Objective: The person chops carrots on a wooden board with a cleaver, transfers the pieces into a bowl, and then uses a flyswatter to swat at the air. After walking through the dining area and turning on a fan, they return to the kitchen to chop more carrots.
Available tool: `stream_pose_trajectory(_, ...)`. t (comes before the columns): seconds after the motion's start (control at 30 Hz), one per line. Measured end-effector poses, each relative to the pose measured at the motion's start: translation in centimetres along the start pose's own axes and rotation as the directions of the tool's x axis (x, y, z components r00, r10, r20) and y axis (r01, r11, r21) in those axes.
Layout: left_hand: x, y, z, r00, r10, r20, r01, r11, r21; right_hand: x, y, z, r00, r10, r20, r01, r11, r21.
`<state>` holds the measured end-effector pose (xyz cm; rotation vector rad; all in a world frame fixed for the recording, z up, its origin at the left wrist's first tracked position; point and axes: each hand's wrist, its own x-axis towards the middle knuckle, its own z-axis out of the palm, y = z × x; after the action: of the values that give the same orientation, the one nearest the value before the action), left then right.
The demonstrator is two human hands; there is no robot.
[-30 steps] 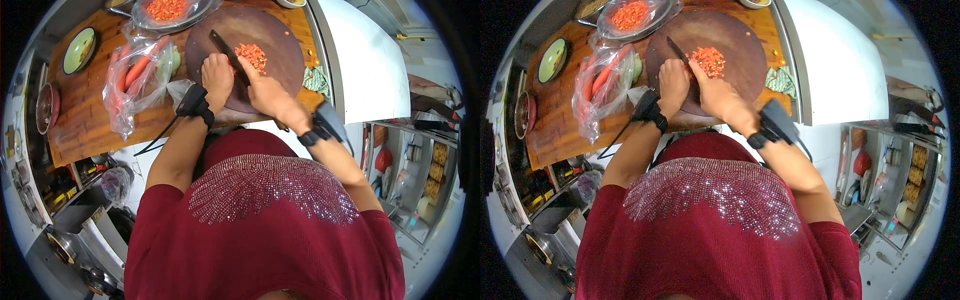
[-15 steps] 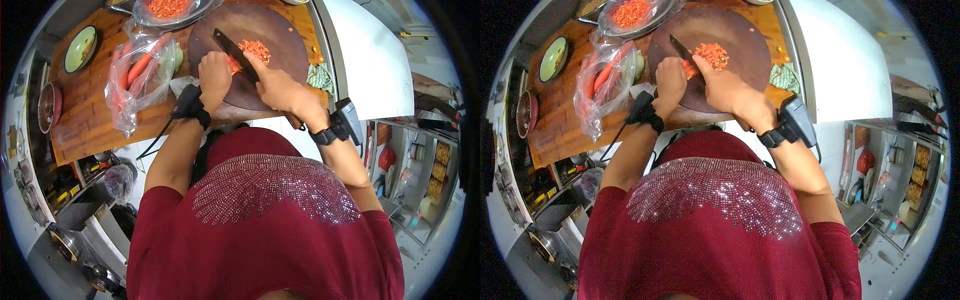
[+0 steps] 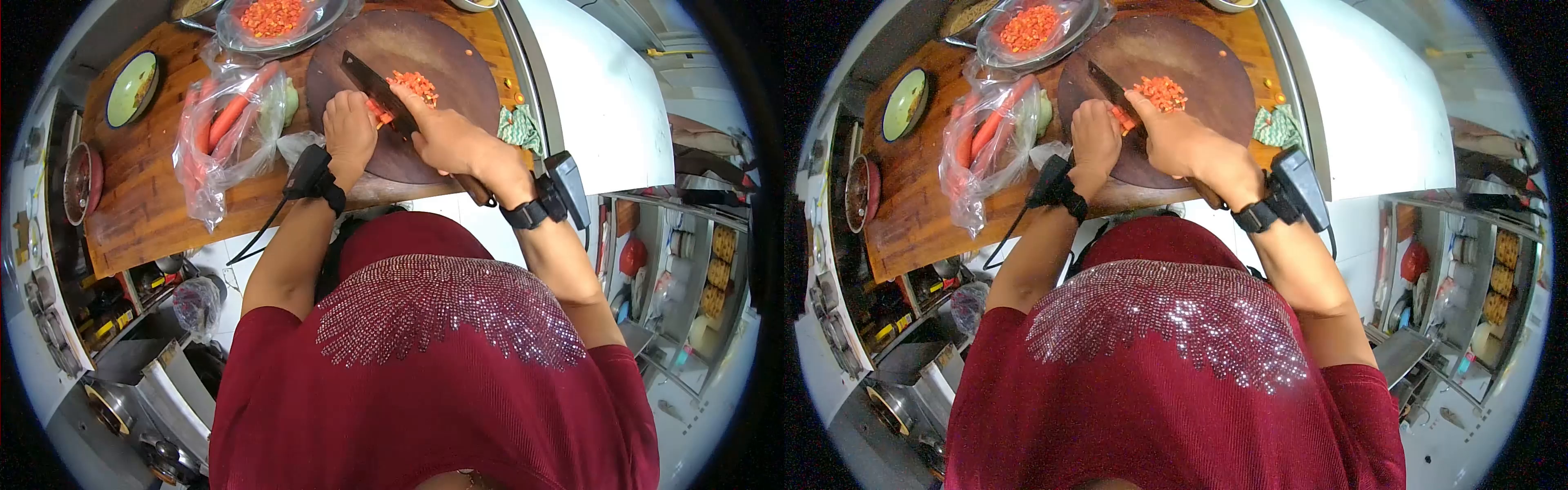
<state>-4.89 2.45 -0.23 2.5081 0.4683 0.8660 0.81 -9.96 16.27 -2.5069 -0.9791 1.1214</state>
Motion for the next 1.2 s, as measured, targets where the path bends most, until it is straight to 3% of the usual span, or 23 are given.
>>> stream_pose_trajectory(0.07,-0.1,0.1,-0.1,1.0,-0.018,0.013,0.018,1.0,0.003,0.8,2.1,2.8,0.95,-0.208,-0.232,0.179,0.974,-0.14)
stream_pose_trajectory(0.17,0.1,0.2,-0.2,0.996,-0.014,0.084,0.01,0.999,0.048,2.0,2.5,5.7,0.949,-0.107,-0.297,0.083,0.992,-0.093)
stream_pose_trajectory(0.43,0.0,0.2,-0.1,0.998,0.015,0.054,-0.018,0.998,0.057,2.2,1.9,2.7,0.963,-0.131,-0.238,0.104,0.987,-0.123)
stream_pose_trajectory(0.5,0.1,0.1,-0.2,0.998,0.022,0.051,-0.025,0.998,0.057,2.0,1.4,1.2,0.968,-0.178,-0.179,0.152,0.977,-0.148)
stream_pose_trajectory(0.53,0.1,0.0,-0.1,1.0,0.001,0.015,-0.002,0.999,0.041,1.2,0.2,0.0,0.994,-0.083,-0.065,0.08,0.996,-0.05)
stream_pose_trajectory(0.67,-0.1,-0.5,-0.2,0.997,-0.044,-0.068,0.047,0.998,0.046,-0.1,0.0,0.3,0.996,-0.066,-0.059,0.065,0.998,-0.013)
stream_pose_trajectory(0.77,0.0,-0.4,-0.4,0.999,0.007,0.037,-0.01,0.997,0.077,0.5,1.6,3.3,0.982,-0.12,-0.143,0.111,0.991,-0.073)
stream_pose_trajectory(0.83,-0.1,-0.5,-0.3,0.999,0.015,0.036,-0.017,0.997,0.071,1.4,2.5,5.7,0.945,-0.154,-0.288,0.137,0.987,-0.08)
stream_pose_trajectory(0.9,0.0,-0.7,-0.2,0.999,0.023,0.034,-0.026,0.997,0.067,1.5,2.4,5.2,0.969,-0.067,-0.237,0.054,0.997,-0.062)
stream_pose_trajectory(1.1,-0.2,-0.6,-0.1,0.995,0.095,0.018,-0.096,0.994,0.047,2.3,2.7,1.8,0.936,-0.253,-0.246,0.222,0.964,-0.148)
stream_pose_trajectory(1.17,-0.3,-0.6,-0.3,0.996,0.09,-0.011,-0.09,0.996,0.009,1.4,1.5,0.3,0.986,-0.131,-0.101,0.127,0.991,-0.047)
stream_pose_trajectory(1.2,-0.3,-0.7,-0.2,0.996,0.09,-0.009,-0.09,0.996,0.011,0.9,1.0,0.0,0.986,-0.133,-0.1,0.129,0.991,-0.046)
